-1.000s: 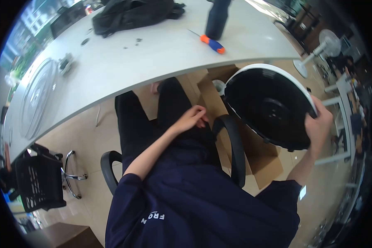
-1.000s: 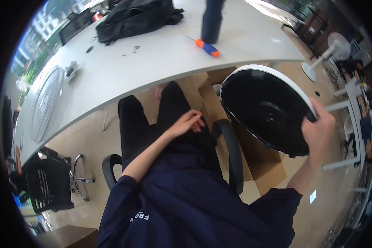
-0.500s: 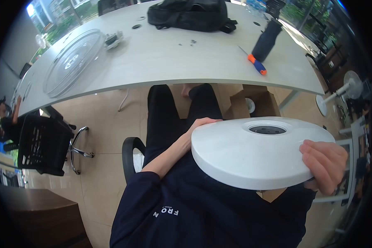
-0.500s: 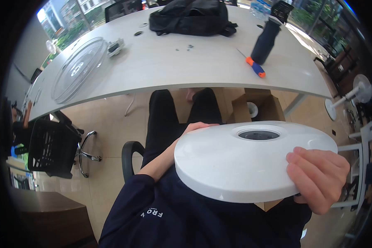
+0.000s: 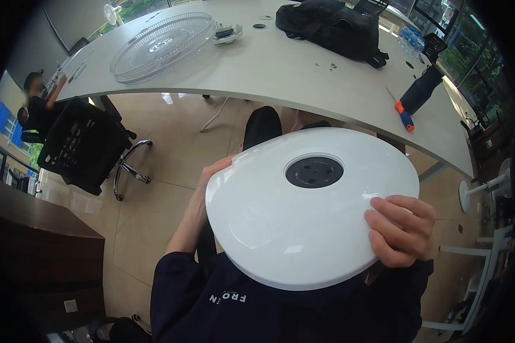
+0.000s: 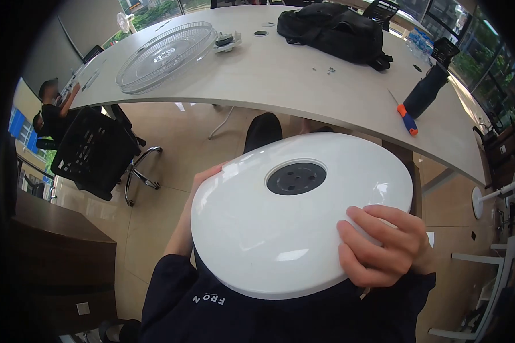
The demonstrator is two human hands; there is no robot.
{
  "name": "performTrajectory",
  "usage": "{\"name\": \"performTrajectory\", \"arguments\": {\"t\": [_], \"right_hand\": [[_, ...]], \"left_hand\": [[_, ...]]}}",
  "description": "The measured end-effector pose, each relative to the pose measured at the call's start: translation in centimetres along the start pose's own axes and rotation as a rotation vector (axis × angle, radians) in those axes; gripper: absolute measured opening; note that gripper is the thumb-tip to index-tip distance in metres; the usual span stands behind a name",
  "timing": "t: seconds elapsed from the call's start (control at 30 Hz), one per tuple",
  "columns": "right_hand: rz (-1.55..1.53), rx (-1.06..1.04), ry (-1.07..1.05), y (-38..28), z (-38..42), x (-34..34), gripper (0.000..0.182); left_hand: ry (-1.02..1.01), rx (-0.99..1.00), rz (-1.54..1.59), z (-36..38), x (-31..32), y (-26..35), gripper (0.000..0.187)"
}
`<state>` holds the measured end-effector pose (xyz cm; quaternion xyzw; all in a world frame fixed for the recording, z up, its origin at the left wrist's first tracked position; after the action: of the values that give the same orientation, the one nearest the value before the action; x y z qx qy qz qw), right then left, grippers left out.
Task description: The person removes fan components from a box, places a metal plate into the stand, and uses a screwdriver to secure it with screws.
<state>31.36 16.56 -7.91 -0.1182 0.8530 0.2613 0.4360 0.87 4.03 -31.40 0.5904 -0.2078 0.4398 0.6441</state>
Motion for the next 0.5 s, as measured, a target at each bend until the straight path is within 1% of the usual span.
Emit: {"name": "performTrajectory", "arguments": {"t": [0.03, 0.07, 0.13, 0.17, 0.23, 0.27, 0.33, 0.37, 0.43, 0.47, 0.5], "right_hand": [[-0.018, 0.015, -0.023, 0.3, -0.4, 1.1, 0.015], [-0.035, 0.025, -0.043, 0.7, -0.7, 2.2, 0.016], [-0.023, -0.013, 0.005, 1.2, -0.4, 4.8, 0.017], [-0.005, -0.008, 0.003, 1.7, -0.3, 6.2, 0.016], [0.011, -0.004, -0.011, 2.6, 0.5, 9.3, 0.019], [0.004, -0.017, -0.004, 2.9, 0.7, 10.9, 0.019], [-0.017, 0.066, -0.005, 3.9, 1.6, 13.8, 0.020], [-0.018, 0.063, -0.011, 4.1, 2.1, 15.2, 0.020], [-0.061, 0.165, 0.014, 4.8, 2.9, 17.8, 0.024], [-0.068, 0.162, 0.013, 4.7, 3.1, 18.8, 0.024], [-0.102, 0.220, 0.028, 4.9, 3.3, 19.7, 0.024]], "left_hand": [[0.099, 0.070, -0.110, 1.9, 1.1, 0.8, 0.056], [0.110, 0.084, -0.110, 2.6, 0.3, 1.4, 0.056], [0.090, 0.161, -0.101, 4.8, -2.4, 2.9, 0.059], [0.113, 0.192, -0.104, 5.3, -3.9, 3.3, 0.059], [0.192, 0.320, -0.166, 6.1, -7.0, 4.2, 0.060], [0.203, 0.332, -0.163, 6.5, -7.9, 4.6, 0.060], [0.181, 0.402, -0.190, 7.0, -9.0, 4.9, 0.060], [0.181, 0.402, -0.183, 7.1, -9.1, 4.8, 0.060], [0.267, 0.453, -0.248, 7.9, -9.5, 5.0, 0.059], [0.275, 0.453, -0.245, 8.1, -10.5, 4.8, 0.059], [0.307, 0.432, -0.246, 8.1, -11.8, 4.4, 0.060]]}}
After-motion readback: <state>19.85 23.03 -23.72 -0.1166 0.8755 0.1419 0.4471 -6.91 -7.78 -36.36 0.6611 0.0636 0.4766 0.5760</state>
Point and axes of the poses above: each hand's wrist, its own z-axis away from the middle knuckle, its own x-axis out of the palm, y = z × x, the point moved 5 cm from there along -z, towards the middle knuckle, and after that the axes turned 3 degrees about -y, right-handed, at the moved point
